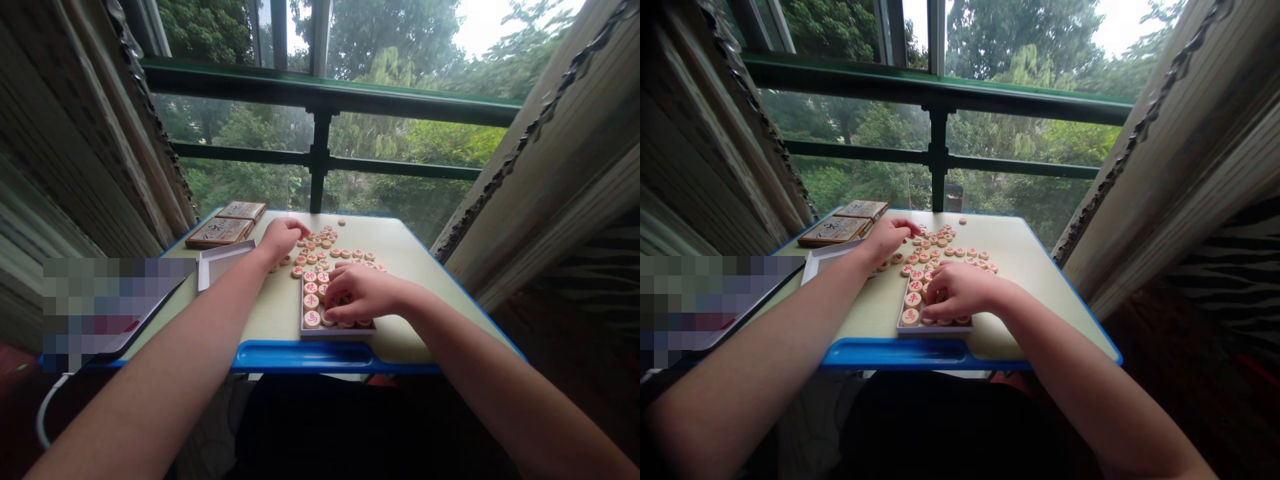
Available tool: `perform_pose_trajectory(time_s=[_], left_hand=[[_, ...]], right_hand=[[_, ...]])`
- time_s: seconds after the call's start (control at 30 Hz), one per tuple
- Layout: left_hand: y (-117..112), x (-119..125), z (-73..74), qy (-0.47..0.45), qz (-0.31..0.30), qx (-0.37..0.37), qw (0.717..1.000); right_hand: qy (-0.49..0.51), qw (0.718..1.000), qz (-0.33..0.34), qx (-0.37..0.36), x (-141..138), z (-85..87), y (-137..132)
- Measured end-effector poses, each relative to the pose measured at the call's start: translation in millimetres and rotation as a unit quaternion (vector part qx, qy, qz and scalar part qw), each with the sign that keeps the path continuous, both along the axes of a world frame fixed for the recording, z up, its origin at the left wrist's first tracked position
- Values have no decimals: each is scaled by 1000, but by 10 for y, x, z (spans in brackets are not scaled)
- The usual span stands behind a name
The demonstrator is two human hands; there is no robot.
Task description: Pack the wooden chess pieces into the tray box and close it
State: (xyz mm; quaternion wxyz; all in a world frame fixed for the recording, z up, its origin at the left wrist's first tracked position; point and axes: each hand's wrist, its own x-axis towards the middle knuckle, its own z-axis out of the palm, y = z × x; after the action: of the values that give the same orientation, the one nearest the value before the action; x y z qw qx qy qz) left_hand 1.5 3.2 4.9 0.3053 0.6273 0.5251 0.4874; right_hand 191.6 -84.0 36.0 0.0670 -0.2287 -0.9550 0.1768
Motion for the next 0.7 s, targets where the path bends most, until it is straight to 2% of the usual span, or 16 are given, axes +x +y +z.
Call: perform_pose_trajectory(time_s=[0.3,0.7], left_hand=[[-36,3,39,1,2,-4,1000],[-8,-6,21,7,2,-5,1000]], right_hand=[[-18,1000,5,24,-12,-2,11],[13,1000,24,7,-26,19,-7]])
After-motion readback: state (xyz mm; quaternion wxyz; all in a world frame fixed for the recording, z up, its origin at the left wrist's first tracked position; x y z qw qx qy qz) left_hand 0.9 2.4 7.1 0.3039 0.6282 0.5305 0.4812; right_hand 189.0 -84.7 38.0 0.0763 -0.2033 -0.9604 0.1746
